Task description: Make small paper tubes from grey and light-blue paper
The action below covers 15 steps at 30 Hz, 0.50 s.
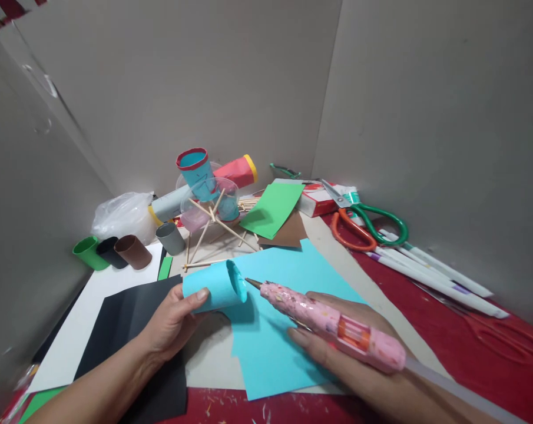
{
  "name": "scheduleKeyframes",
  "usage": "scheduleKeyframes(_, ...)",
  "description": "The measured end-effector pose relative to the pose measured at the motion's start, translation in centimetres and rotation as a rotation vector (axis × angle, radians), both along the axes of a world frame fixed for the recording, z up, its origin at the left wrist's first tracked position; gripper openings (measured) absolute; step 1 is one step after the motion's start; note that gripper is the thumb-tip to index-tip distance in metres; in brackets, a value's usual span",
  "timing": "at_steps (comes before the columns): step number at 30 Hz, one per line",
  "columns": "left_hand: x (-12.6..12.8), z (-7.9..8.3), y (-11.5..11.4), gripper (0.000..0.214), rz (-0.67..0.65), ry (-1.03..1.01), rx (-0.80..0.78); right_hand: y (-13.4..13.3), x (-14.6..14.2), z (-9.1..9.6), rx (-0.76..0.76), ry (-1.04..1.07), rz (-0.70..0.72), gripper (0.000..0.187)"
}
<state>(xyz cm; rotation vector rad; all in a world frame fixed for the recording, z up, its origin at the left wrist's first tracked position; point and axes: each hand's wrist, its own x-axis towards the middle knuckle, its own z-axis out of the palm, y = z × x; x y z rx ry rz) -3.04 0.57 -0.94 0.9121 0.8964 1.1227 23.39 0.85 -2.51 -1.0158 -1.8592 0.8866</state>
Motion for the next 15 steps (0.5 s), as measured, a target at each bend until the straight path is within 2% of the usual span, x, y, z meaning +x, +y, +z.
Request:
scheduleKeyframes(4,0.1,-0.4,-0.2,0.020,-0.013,0.087,0.036,-0.5,-0.2,0.4,-0.023,0.035,-0.064,0.020)
scheduleKeyframes(8,0.0,-0.8,-0.4,0.020,-0.048,0.125,0.035,-0.5,-0.1,1.0,-0.061,-0.003,-0.016,0.014)
scheduleKeyframes(15,-0.2,-1.2,-0.6,0.023,-0.107,0.203,0.099,-0.2,0.0,1.3,-0.087,-0.021,0.016,0.016)
